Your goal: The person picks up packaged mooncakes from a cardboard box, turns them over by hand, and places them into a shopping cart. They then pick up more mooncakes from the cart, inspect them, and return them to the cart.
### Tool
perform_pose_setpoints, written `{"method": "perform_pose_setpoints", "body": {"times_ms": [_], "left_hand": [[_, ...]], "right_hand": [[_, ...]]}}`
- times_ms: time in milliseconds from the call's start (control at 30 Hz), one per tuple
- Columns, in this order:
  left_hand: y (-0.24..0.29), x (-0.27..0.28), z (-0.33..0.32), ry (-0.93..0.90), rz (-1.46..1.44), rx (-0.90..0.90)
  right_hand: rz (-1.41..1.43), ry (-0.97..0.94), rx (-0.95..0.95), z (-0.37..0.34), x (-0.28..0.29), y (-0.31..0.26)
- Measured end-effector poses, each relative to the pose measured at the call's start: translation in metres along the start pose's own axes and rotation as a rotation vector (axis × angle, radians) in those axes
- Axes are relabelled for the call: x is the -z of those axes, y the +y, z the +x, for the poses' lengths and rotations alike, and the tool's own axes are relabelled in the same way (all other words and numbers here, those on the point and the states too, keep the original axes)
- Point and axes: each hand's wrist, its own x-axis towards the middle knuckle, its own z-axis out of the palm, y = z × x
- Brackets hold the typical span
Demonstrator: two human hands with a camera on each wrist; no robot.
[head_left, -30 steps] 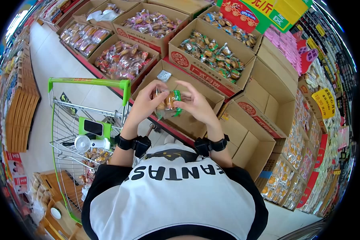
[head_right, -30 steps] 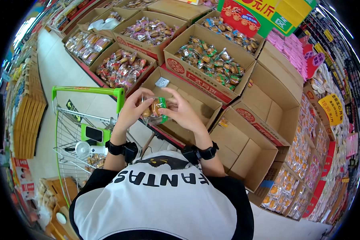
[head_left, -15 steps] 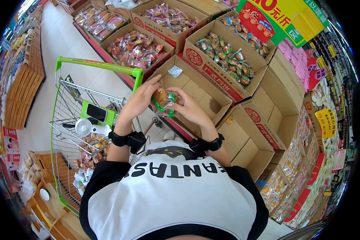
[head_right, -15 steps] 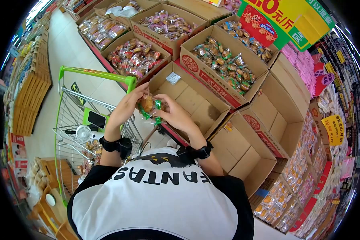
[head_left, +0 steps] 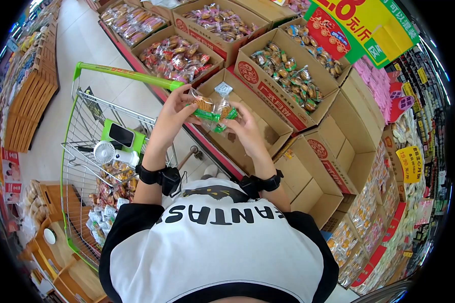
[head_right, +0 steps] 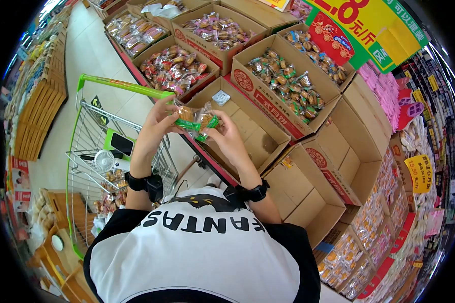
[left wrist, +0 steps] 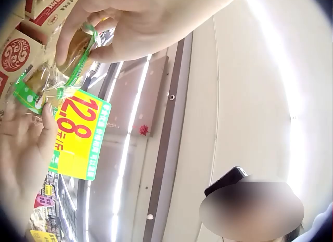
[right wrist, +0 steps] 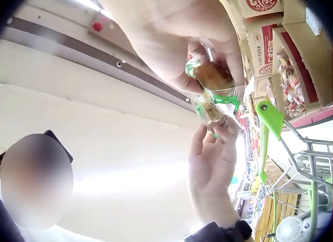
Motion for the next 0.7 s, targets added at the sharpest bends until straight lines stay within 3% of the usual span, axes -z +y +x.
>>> {"method": "perform_pose_setpoints", "body": {"times_ms": [133, 400, 700], "left_hand": [[0.005, -0.004, -0.007, 0.073, 0.046, 0.056], [-0.002, -0.017, -0.022, 0.191, -0.016, -0.06], [-0.022, -0.023, -0.048, 0.292, 0.087, -0.075]], "right_hand": [[0.057, 0.035, -0.024, -0.005, 0.0, -0.007], [0.218, 0.046, 0.028, -0.006, -0.002, 0.003], [0.592, -0.094, 0.065, -0.006, -0.009, 0.019]]}}
